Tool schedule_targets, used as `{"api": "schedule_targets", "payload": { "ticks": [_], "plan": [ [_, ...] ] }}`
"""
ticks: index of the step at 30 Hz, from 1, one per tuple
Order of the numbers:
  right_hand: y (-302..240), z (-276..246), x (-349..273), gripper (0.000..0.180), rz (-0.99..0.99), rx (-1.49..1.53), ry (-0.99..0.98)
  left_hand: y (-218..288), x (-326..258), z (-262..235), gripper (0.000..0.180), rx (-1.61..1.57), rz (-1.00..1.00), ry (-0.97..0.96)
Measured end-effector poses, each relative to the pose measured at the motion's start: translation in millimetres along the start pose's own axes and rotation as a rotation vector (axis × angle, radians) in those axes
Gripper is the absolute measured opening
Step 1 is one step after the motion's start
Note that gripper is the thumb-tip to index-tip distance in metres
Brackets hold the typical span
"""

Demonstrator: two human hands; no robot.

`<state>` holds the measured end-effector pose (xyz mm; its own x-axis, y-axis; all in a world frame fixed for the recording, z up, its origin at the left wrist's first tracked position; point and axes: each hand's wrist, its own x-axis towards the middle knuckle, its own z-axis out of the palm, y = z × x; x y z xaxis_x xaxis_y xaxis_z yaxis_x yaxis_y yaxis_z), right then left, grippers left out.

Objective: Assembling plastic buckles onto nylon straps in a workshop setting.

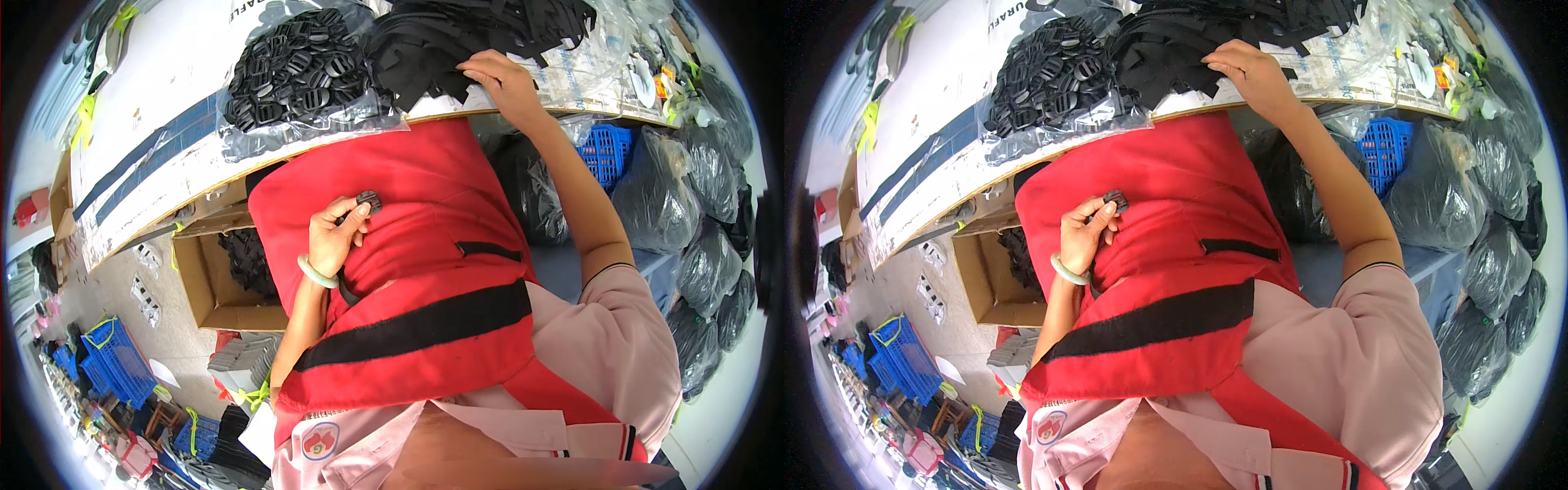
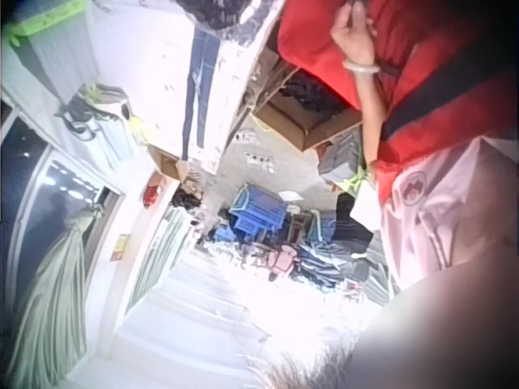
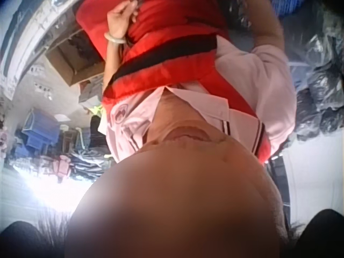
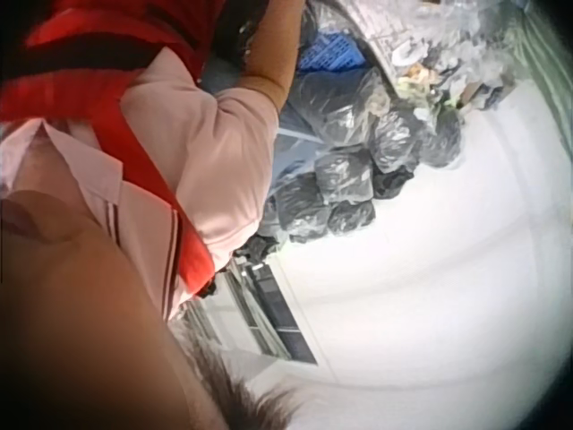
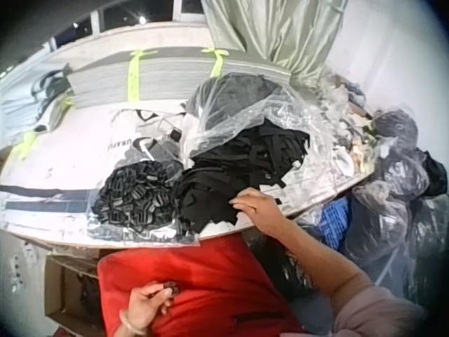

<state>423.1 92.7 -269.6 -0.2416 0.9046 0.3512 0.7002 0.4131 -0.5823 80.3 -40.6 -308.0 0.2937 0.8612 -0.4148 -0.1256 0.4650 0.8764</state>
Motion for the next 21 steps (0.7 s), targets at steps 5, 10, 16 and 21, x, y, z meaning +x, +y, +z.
{"api": "schedule_targets", "payload": {
  "ticks": [5, 10, 16, 21],
  "plan": [
    [-8.7, -1.6, 12.6, 0.012, -0.126, -0.121, 0.176, 14.7, 3.8, 8.0, 0.015, -0.028, 0.053, 0.022],
    [-50.4, -13.3, 32.2, 0.015, -0.206, 0.339, 0.785, 36.7, 4.4, 15.4, 0.017, -0.019, 0.036, 0.121],
    [-164.8, 25.4, -4.9, 0.014, 0.281, 0.556, -0.204, 55.0, -1.0, 19.6, 0.012, -0.108, 0.202, 0.240],
    [-168.9, 63.9, -29.7, 0.016, 0.664, 0.928, -0.522, 49.7, -7.0, 17.3, 0.008, -0.056, 0.191, 0.313]
  ]
}}
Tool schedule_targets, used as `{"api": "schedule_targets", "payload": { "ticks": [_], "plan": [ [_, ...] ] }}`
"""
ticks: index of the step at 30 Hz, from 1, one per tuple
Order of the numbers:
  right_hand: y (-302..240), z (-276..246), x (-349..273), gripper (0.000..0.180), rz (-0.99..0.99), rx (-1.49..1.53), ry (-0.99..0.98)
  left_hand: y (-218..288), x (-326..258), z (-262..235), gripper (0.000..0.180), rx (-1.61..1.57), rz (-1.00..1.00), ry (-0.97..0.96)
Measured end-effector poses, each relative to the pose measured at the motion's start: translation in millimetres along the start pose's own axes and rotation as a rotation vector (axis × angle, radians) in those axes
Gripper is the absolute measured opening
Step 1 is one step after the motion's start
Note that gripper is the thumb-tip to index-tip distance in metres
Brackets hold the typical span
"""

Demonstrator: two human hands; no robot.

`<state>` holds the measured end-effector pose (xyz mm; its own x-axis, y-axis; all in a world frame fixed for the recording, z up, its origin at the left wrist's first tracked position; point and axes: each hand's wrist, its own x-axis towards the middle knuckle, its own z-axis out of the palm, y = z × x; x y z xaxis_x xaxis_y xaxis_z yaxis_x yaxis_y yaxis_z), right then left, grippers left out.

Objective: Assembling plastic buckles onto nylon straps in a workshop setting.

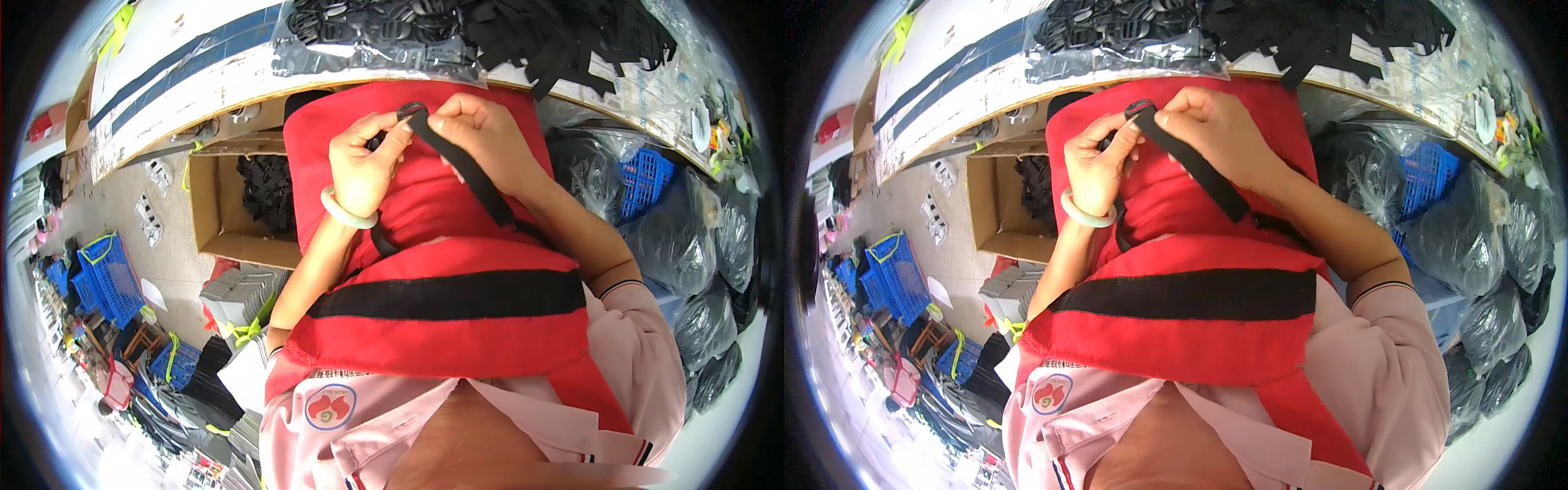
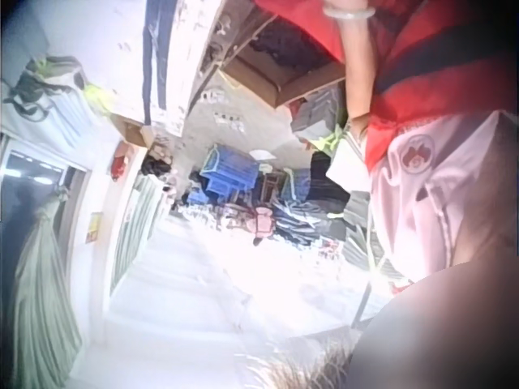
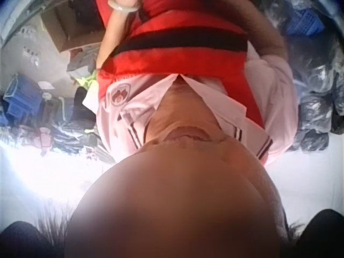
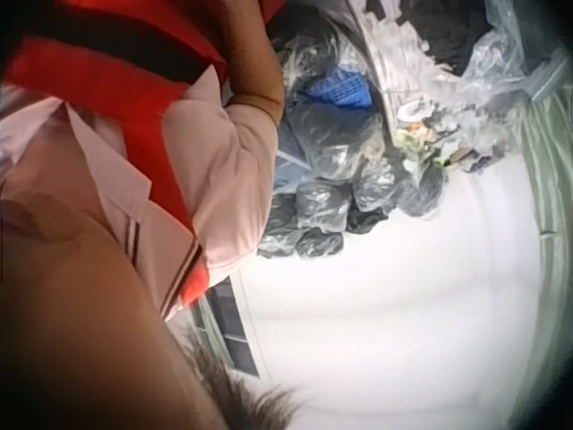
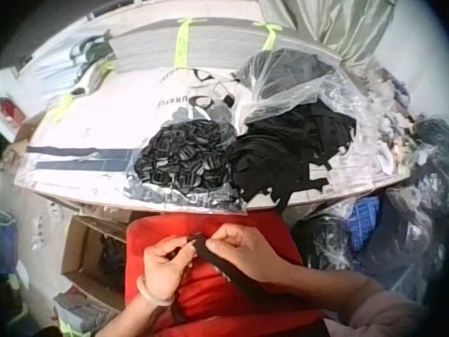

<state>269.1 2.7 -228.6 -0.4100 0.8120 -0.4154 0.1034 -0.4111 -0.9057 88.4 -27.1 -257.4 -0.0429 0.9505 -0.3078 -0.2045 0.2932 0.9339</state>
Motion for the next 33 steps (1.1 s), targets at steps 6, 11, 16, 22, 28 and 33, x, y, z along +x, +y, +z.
{"api": "schedule_targets", "payload": {
  "ticks": [6, 11, 16, 22, 28, 33],
  "plan": [
    [8.6, 14.2, 9.2, 0.019, 0.004, 0.417, 0.007, -4.1, 2.3, -4.9, 0.010, 0.492, 0.495, -0.002],
    [19.8, 17.3, 19.8, 0.028, -0.094, 0.323, 0.017, -8.1, 5.0, -13.2, 0.012, 0.680, 0.649, 0.010],
    [30.4, 13.2, 24.6, 0.038, -0.075, 0.308, -0.100, -8.5, 0.4, -21.9, 0.015, 0.733, 0.690, -0.026],
    [21.1, 0.7, 26.2, 0.031, 0.056, 0.330, -0.264, -12.6, 0.1, -24.8, 0.015, 0.514, 0.660, -0.084],
    [38.8, 11.8, 32.0, 0.015, -0.361, 0.038, -0.139, -29.9, 5.4, -24.8, 0.022, -0.547, -0.366, -0.096],
    [5.5, 19.8, 11.3, 0.014, -0.594, -0.006, 0.055, -26.6, 0.2, -19.3, 0.018, -0.325, -0.147, -0.003]
  ]
}}
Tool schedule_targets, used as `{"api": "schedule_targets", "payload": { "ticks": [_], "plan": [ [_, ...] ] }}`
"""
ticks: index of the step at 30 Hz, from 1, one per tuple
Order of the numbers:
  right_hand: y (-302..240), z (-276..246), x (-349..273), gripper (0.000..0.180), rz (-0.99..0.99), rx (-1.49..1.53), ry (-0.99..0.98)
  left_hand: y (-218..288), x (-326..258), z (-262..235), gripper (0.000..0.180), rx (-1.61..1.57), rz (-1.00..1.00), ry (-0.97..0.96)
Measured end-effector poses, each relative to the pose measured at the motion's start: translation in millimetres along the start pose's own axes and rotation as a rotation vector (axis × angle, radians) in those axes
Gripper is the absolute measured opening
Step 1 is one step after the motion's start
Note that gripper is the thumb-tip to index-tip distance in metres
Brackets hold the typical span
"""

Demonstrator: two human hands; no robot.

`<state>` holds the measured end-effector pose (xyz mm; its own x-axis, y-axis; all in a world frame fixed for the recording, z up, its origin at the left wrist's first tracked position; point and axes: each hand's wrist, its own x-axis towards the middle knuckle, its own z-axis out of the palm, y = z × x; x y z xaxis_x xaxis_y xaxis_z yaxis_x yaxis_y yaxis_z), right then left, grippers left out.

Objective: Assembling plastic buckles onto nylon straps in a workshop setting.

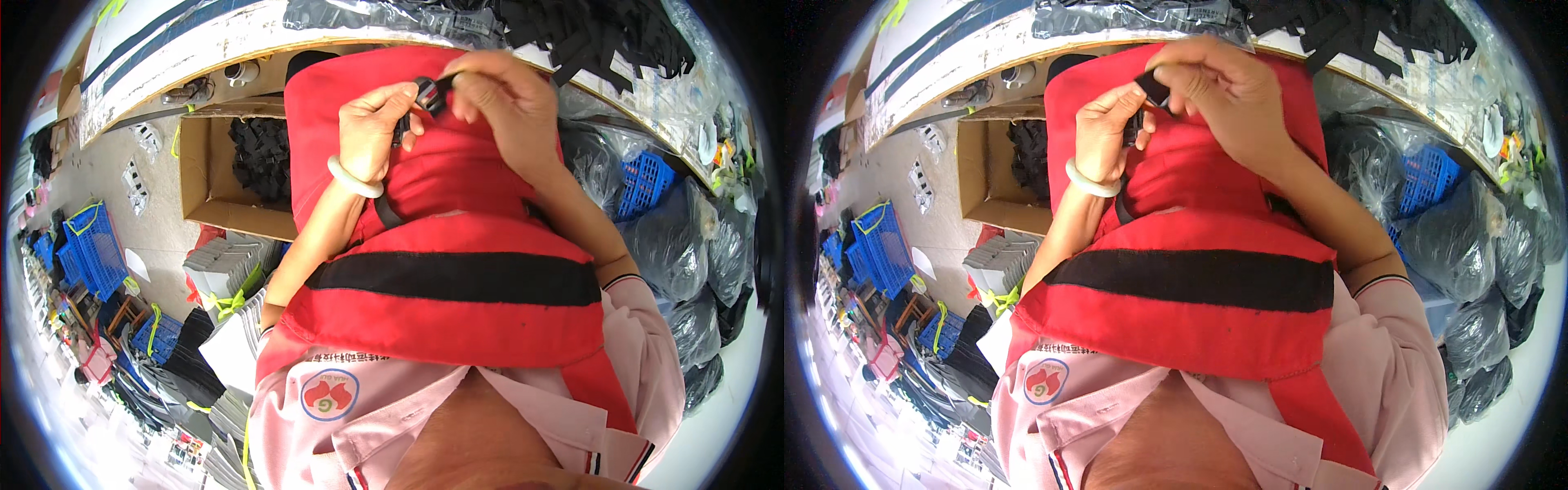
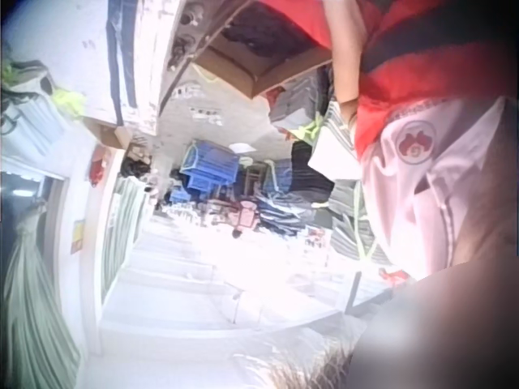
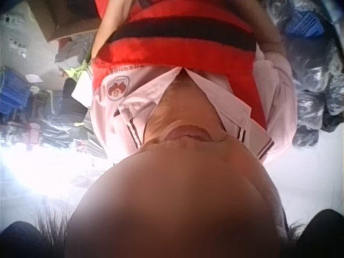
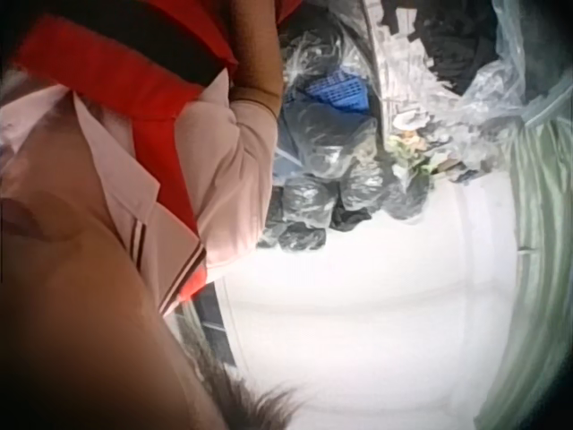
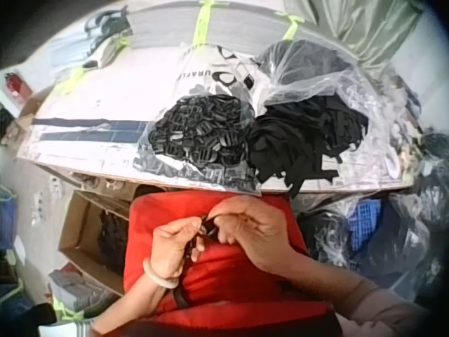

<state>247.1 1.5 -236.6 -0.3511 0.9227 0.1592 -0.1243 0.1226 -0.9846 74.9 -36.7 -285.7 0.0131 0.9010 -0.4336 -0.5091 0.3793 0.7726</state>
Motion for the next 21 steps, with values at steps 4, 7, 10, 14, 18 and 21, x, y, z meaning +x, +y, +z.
{"api": "schedule_targets", "payload": {
  "ticks": [4, 7, 10, 14, 18, 21],
  "plan": [
    [2.2, -6.4, 7.8, 0.015, 0.310, -0.098, -0.003, -0.1, -0.1, 10.6, 0.019, 0.121, 0.178, 0.052],
    [11.4, -6.9, -3.4, 0.016, 0.512, -0.144, -0.005, -0.5, -2.8, 12.9, 0.018, 0.209, 0.251, 0.064],
    [17.5, -1.6, -5.6, 0.020, 0.506, -0.098, 0.018, -4.8, -6.6, 13.6, 0.017, 0.273, 0.311, 0.053],
    [28.1, 5.1, -6.7, 0.026, 0.379, 0.049, 0.034, -2.3, -6.1, 11.3, 0.019, 0.291, 0.383, 0.039],
    [22.5, 0.0, -2.1, 0.027, 0.443, 0.200, 0.048, 2.4, -7.4, 2.4, 0.016, 0.353, 0.458, -0.019],
    [22.3, -18.4, 3.7, 0.028, 0.572, 0.099, -0.137, 0.3, -16.1, 2.3, 0.016, 0.411, 0.483, -0.079]
  ]
}}
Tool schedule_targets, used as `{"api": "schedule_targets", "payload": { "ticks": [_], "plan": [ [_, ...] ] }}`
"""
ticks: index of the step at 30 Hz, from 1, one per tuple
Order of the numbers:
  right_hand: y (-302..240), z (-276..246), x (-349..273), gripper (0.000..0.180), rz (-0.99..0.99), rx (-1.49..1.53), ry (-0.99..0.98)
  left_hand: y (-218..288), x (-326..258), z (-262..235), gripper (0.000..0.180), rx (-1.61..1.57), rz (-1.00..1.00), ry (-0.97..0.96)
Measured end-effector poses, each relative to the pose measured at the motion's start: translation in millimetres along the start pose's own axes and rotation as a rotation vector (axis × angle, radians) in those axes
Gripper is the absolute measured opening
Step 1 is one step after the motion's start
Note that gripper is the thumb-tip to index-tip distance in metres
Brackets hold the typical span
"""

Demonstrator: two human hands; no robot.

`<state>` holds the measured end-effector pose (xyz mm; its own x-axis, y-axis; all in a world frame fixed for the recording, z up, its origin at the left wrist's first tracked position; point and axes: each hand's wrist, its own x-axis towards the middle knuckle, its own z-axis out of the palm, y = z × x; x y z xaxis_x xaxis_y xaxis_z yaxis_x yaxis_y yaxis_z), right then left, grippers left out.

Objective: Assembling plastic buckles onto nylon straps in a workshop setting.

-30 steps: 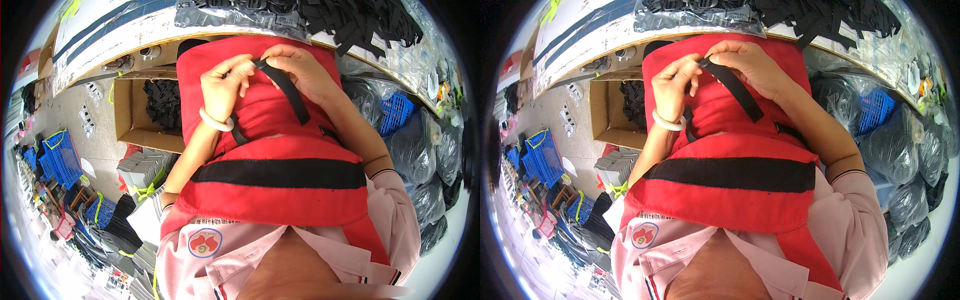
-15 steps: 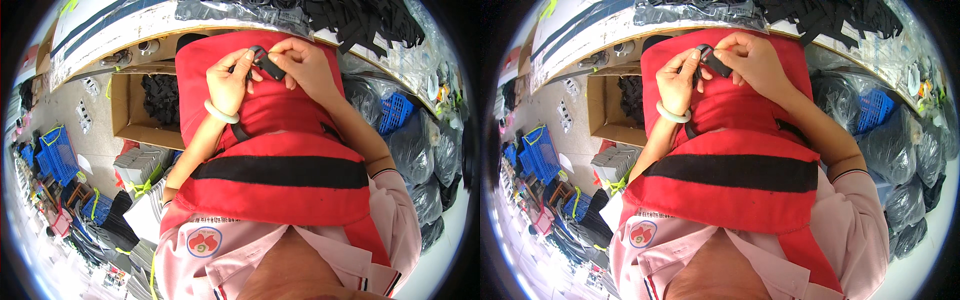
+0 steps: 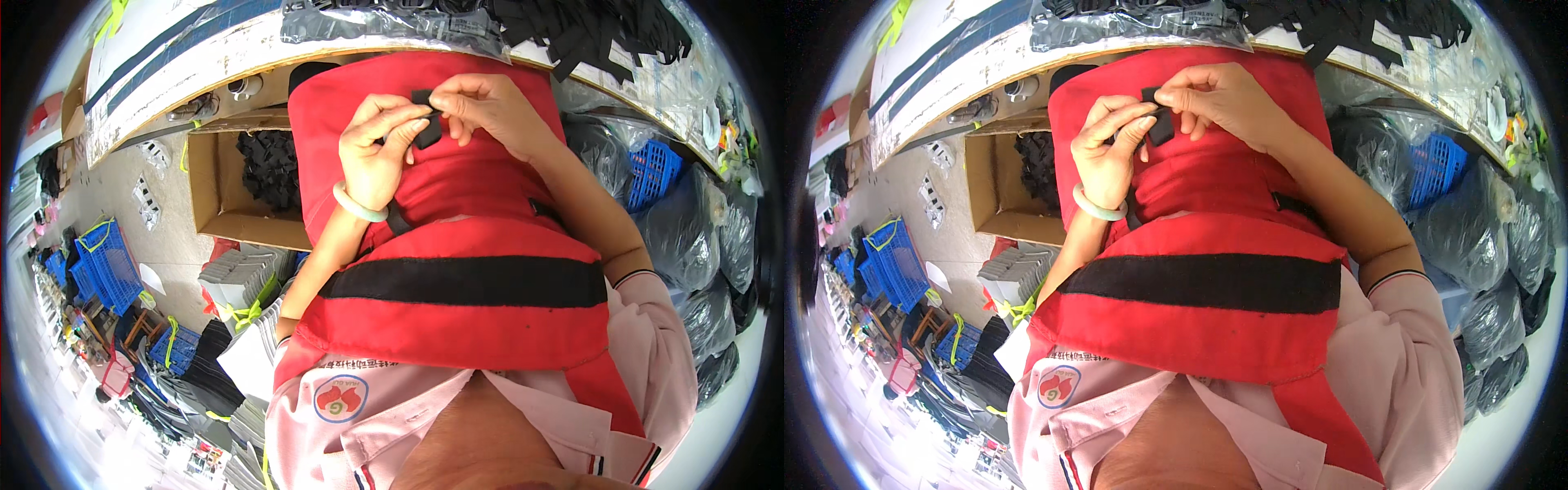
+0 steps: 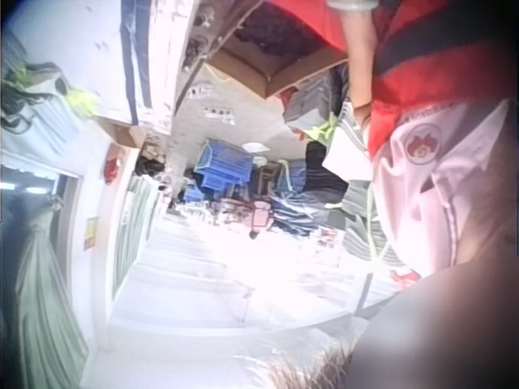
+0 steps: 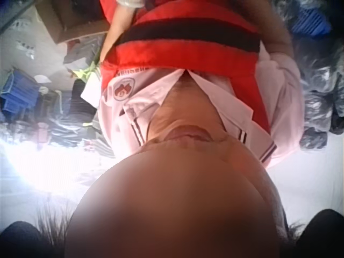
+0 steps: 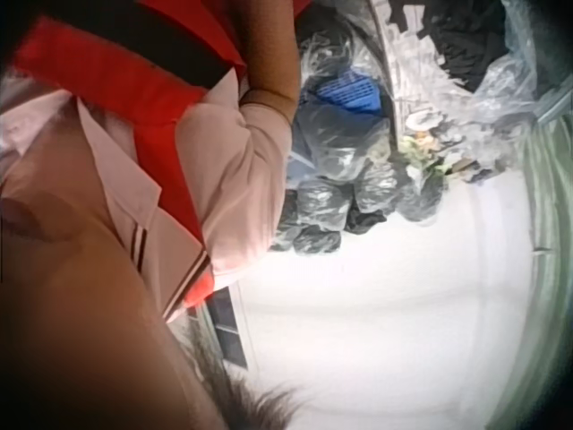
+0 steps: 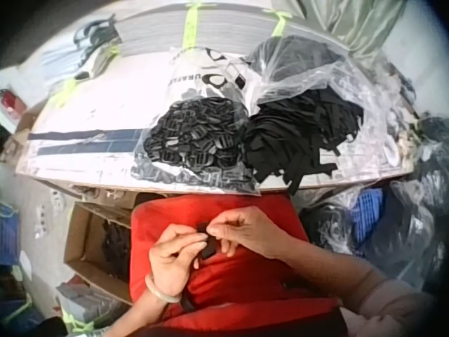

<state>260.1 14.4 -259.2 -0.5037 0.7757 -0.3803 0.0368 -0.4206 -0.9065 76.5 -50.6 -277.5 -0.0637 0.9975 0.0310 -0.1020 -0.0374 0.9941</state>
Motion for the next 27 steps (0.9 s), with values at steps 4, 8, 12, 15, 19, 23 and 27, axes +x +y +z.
{"api": "schedule_targets", "payload": {
  "ticks": [4, 8, 12, 15, 19, 23, 27],
  "plan": [
    [-3.2, -1.9, -0.3, 0.022, -0.006, -0.185, -0.092, 1.2, -2.7, -1.7, 0.016, -0.017, 0.011, -0.034],
    [8.1, 1.5, 2.0, 0.014, -0.139, -0.051, -0.022, 7.5, -4.3, -2.8, 0.017, -0.031, 0.030, -0.043],
    [15.5, 11.9, 8.9, 0.015, -0.267, 0.020, 0.068, 26.6, -11.6, -14.9, 0.014, 0.198, -0.085, -0.114],
    [26.7, 2.8, 7.6, 0.017, -0.273, 0.025, 0.004, 51.3, -17.2, -44.0, 0.012, 0.399, -0.092, -0.197],
    [11.9, -25.0, -23.7, 0.021, -0.426, -0.615, 0.100, 55.7, -37.3, -133.2, 0.027, 0.425, -0.322, 0.212],
    [-5.6, -100.5, -42.6, 0.023, -0.645, -1.159, 0.505, 10.0, -72.3, -237.8, 0.029, -0.039, -0.235, 0.567],
    [18.1, -154.0, -56.1, 0.023, -0.643, -1.302, 0.700, -12.6, -44.7, -175.8, 0.033, -0.548, -0.412, 0.336]
  ]
}}
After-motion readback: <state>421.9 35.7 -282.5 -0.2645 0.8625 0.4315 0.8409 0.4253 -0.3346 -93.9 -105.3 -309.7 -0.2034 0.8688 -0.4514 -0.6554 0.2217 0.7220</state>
